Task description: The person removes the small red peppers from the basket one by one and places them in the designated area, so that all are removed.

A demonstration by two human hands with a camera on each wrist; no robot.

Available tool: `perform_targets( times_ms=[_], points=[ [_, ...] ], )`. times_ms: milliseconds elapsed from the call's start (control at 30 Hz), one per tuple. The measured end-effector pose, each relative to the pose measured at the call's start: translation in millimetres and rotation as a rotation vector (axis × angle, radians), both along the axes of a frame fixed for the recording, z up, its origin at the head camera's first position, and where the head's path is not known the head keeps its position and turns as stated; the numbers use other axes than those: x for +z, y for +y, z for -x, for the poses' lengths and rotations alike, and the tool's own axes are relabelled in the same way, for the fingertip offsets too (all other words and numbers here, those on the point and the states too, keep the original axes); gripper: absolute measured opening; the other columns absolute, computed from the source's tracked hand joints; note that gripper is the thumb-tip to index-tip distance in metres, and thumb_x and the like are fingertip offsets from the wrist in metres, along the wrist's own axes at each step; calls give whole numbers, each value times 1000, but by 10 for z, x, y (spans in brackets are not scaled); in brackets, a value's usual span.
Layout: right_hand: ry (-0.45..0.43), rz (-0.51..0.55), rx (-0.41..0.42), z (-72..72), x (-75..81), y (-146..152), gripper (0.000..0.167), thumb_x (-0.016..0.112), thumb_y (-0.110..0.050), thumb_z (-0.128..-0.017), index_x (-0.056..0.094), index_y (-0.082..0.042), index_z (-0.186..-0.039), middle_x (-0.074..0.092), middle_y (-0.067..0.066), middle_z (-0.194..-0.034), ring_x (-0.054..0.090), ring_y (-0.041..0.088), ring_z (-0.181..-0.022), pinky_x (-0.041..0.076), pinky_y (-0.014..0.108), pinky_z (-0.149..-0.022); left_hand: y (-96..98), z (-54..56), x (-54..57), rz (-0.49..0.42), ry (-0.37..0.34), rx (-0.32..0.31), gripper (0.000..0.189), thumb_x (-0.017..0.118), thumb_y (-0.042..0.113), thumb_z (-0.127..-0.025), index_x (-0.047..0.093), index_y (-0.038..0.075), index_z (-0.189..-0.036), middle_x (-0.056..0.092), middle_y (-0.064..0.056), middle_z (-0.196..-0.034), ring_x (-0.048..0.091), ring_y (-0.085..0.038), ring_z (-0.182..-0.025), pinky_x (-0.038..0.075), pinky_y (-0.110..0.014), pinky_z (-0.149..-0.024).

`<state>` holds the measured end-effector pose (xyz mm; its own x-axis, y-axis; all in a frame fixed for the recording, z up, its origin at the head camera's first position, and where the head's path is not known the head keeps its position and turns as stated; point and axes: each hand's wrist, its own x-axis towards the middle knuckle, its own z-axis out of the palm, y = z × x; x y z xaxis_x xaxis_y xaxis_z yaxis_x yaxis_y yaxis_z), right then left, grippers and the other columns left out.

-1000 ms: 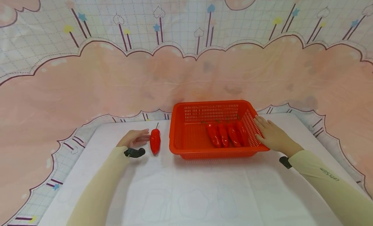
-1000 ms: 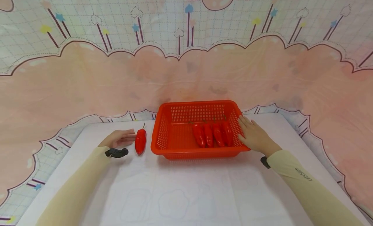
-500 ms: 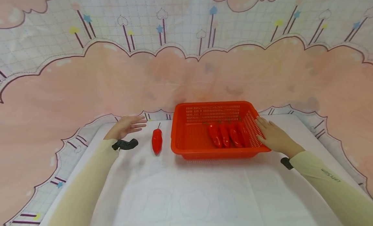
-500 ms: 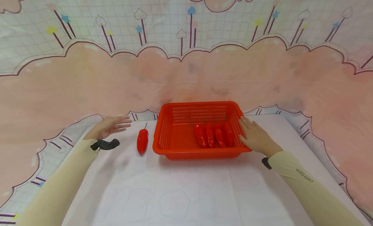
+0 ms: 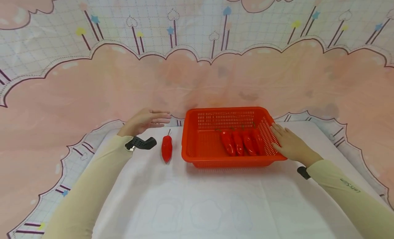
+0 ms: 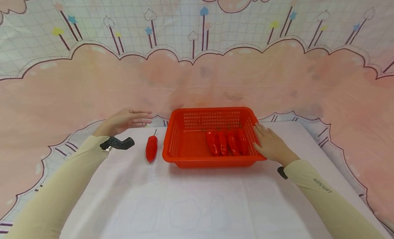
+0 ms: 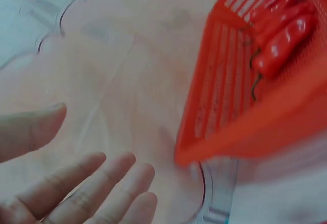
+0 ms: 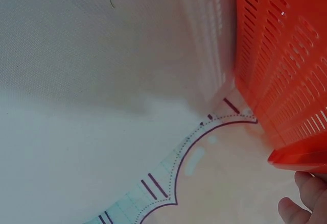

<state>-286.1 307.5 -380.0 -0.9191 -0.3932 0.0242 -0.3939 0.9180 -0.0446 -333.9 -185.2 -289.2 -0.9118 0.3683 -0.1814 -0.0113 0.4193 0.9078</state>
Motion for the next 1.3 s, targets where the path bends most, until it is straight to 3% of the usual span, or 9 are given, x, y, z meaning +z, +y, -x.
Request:
perform_targets(
  times_ms=[300, 600, 733, 1033, 1300],
  points=[
    [-2, 11, -10, -22, -6, 12, 66, 49, -24, -93, 24, 14, -142, 20, 31, -150, 19, 46, -139, 17, 60, -114, 572, 133, -4, -31, -50, -48, 47, 53, 22, -95, 46, 2, -137, 48, -20, -139, 51, -35, -125, 41, -46, -106],
    [9, 20, -5, -24, 0, 12, 65, 49, -24, -93, 26, 14, -141, 20, 31, -150, 19, 46, -139, 17, 61, -113, 997, 289, -118, -45, -68, -70, 42, 53, 18, -96, 49, 2, -134, 53, -19, -136, 54, -36, -122, 43, -43, -105],
    [23, 19, 8, -8, 0, 20, 64, 48, -24, -94, 26, 14, -141, 20, 32, -150, 20, 47, -139, 18, 60, -113, 1164, 365, -196, -46, -77, -46, 40, 53, 16, -95, 51, -1, -132, 55, -20, -132, 55, -36, -120, 46, -44, -101],
    [-2, 14, -9, 31, -14, 25, 66, 48, -24, -94, 23, 12, -143, 18, 30, -152, 17, 45, -140, 15, 60, -114, 1455, 522, -435, -31, -179, -6, 40, 53, 14, -96, 51, -2, -132, 54, -20, -134, 55, -34, -121, 45, -42, -102],
    [-23, 27, -24, 11, -15, 13, 67, 48, -25, -94, 22, 12, -143, 16, 29, -152, 16, 45, -141, 14, 60, -115, 1626, 586, -667, -52, -214, -45, 40, 52, 13, -96, 50, -7, -130, 53, -24, -133, 52, -38, -122, 42, -46, -104]
  ],
)
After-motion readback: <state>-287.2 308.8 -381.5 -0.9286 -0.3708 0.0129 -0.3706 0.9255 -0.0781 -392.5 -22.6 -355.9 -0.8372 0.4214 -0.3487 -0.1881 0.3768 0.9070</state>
